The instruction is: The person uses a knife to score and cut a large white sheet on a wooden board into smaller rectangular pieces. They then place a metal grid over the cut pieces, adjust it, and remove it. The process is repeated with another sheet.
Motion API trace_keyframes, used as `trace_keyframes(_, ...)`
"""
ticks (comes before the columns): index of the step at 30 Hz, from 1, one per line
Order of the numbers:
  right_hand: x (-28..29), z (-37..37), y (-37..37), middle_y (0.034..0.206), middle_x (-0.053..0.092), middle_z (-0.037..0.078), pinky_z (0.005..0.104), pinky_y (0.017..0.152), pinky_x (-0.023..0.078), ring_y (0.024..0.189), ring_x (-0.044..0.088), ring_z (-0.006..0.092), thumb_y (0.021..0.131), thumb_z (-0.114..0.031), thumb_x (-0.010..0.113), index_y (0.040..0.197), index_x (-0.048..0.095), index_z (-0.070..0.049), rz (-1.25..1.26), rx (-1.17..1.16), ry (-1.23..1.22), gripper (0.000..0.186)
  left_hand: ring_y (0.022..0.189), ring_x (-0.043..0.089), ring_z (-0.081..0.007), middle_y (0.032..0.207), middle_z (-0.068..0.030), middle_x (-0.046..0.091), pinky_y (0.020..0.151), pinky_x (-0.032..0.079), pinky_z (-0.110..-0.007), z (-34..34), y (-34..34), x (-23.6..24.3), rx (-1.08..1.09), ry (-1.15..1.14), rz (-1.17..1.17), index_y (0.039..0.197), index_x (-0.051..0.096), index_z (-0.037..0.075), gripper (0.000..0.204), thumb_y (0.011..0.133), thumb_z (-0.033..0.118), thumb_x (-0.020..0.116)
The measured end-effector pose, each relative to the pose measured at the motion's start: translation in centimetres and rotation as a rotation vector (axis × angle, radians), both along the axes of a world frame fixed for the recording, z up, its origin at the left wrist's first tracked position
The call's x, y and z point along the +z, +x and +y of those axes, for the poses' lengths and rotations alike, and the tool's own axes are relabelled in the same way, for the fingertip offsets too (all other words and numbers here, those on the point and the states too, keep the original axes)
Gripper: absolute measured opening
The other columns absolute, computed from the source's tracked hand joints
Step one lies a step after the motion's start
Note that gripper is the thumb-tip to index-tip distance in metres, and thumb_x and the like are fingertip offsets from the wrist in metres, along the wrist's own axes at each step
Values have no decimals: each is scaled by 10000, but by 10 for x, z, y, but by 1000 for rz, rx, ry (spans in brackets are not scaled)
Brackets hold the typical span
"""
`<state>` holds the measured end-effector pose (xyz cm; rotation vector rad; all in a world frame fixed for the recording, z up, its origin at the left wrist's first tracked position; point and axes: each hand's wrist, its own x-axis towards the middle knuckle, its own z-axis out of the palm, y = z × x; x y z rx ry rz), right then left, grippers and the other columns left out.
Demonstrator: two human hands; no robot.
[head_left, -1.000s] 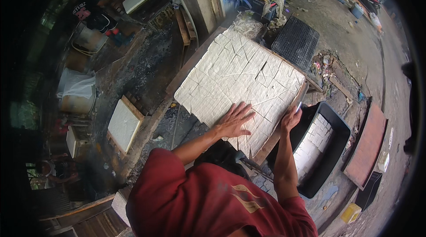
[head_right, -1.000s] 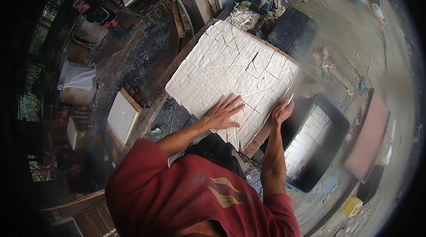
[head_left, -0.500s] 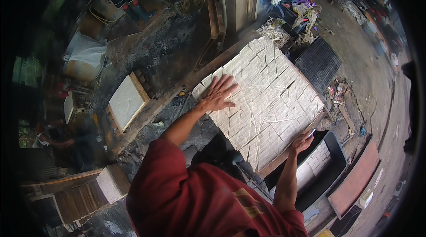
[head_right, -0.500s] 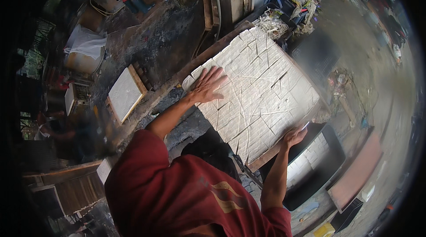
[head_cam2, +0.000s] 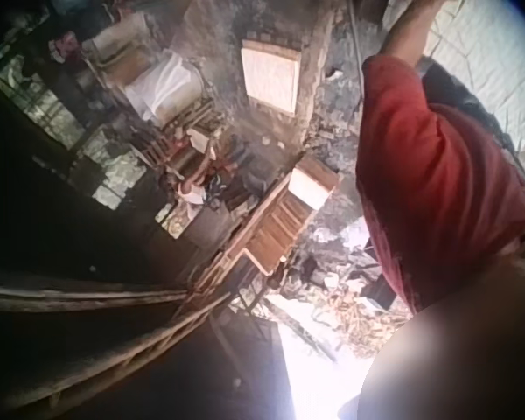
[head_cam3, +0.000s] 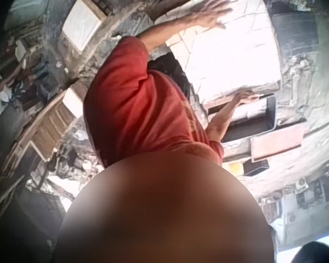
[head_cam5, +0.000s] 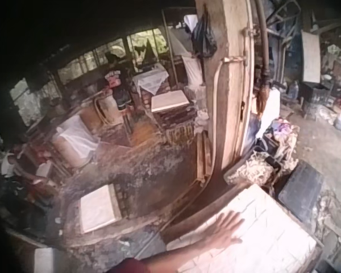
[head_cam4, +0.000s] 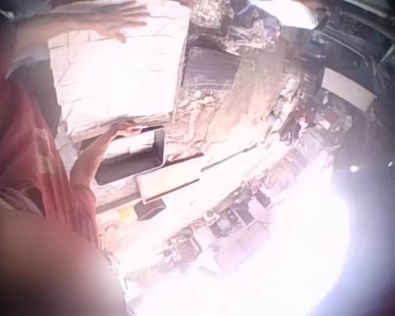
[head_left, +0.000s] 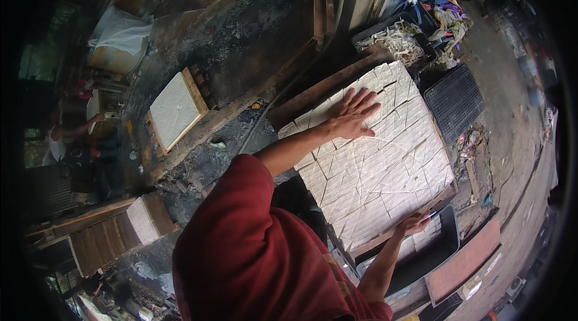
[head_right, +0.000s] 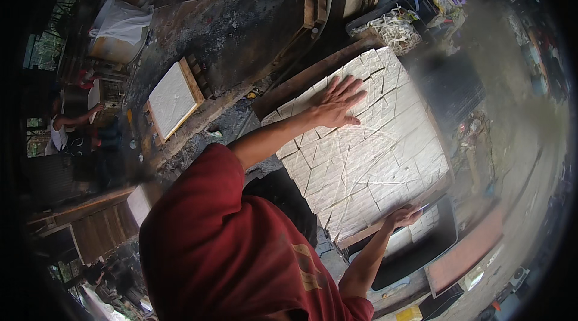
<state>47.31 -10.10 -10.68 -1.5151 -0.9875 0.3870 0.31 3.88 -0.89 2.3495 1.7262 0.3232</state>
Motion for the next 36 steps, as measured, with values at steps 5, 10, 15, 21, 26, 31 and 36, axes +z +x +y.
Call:
trace_keyframes(5,-2,-1,9,1036,535,106,378,793,460,942,512,205,947,-826,471,1249,586,74,-140,91,160,956,1617,29,-419,1739,-235,110,1283,12,-641,-66,84,2,-140,-10,-311,1660,271,86,1072,891,746,618)
trace_keyframes(10,14,-4,19,923,657,189,440,749,515,837,616,302,1035,-615,537,1050,692,33,-267,-292,-327,667,1620,-41,-398,1751,-204,49,1296,-64,-621,-127,130,-9,-264,-121,-268,1667,269,129,1053,885,739,622)
trace_keyframes(15,19,-6,28,962,701,225,509,798,531,890,674,354,1046,-566,548,977,692,37,-385,-160,-265,624,1619,-47,-409,1751,-202,89,1294,-77,-612,-174,104,-14,-354,-177,-144,1647,345,150,1069,840,805,594)
trace_keyframes(21,37,-75,22,912,688,198,472,647,528,746,650,306,1041,-551,561,984,695,45,-375,-364,-234,613,1616,-99,-386,1753,-205,41,1294,-62,-621,-227,118,-9,-206,-58,-324,1654,318,158,1099,816,772,677)
trace_keyframes(26,43,-248,-49,900,658,218,483,716,489,766,568,329,1081,-459,563,1073,671,84,-263,-336,-328,553,1617,-143,-331,1763,-142,-56,1267,-152,-591,-253,97,-9,-376,-234,-217,1682,195,234,1019,901,827,471)
trace_keyframes(31,10,-405,-133,819,565,182,458,740,435,767,522,298,1084,-427,557,979,588,38,-134,-342,-436,478,1604,-121,-424,1755,-195,-45,1275,-79,-618,-231,103,7,-178,-215,178,1694,155,151,1034,940,809,412)
trace_keyframes(36,-38,-533,-197,821,591,203,502,749,438,770,557,356,1053,-436,585,944,583,23,16,-273,-845,471,1618,-50,-412,1764,-178,28,1285,-34,-627,-235,174,3,-472,-249,-175,1692,177,137,998,966,785,397)
